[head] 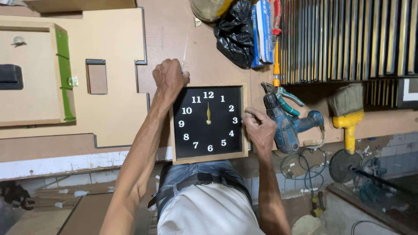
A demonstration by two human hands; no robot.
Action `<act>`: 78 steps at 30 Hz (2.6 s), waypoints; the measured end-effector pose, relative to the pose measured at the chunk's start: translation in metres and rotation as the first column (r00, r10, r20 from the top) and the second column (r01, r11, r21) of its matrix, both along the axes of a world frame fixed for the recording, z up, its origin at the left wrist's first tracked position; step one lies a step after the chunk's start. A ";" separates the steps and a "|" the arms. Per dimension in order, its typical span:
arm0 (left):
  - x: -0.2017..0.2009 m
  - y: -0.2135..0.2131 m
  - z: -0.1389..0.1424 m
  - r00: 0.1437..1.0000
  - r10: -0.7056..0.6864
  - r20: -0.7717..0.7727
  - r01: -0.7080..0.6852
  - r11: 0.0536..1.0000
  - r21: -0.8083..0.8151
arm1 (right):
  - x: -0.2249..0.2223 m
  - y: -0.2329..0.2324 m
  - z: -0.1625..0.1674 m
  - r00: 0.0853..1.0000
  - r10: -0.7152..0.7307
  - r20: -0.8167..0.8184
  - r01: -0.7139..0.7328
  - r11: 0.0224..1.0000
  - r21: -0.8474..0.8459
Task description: The person attaches clock hands to the face of a square wall clock, pressing the hands onto the central spindle and aligning them. They stack the finished clock with others, then flip a clock over and fit a black clock movement into the back of the frame, and continue attaching hands to another clock face.
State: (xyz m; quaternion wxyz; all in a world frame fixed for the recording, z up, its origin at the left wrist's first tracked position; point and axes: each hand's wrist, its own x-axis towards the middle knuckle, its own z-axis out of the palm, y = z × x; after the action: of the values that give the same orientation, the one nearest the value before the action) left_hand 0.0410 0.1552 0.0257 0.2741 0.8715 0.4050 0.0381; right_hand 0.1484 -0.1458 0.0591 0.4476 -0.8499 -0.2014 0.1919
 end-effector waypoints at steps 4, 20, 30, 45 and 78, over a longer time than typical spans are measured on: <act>-0.035 -0.025 0.010 0.985 0.045 0.164 -0.055 0.997 0.054 | -0.001 -0.019 -0.004 0.997 0.080 0.015 -0.073 0.958 -0.278; -0.230 -0.125 0.171 0.932 0.361 -0.032 -0.360 0.933 0.029 | -0.104 -0.015 0.086 0.744 0.468 0.476 -0.525 0.851 -0.016; -0.099 -0.116 0.023 0.994 0.092 0.058 -0.099 0.985 0.138 | 0.014 -0.051 0.001 0.919 0.373 0.127 -0.325 0.900 -0.289; -0.048 -0.121 0.099 0.894 -0.027 0.448 -0.068 0.978 0.195 | 0.165 0.088 -0.002 0.846 0.236 0.478 -0.092 0.948 -0.305; 0.154 -0.054 -0.013 0.661 -0.686 0.304 0.568 0.722 0.395 | 0.209 0.101 -0.042 0.652 0.462 0.601 -0.140 0.853 -0.503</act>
State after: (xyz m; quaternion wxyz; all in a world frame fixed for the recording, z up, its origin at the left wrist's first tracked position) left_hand 0.1952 0.1007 0.0125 0.2326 0.9547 -0.0037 0.1857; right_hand 0.3578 -0.0444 0.0169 0.1067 -0.8845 -0.4528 -0.0353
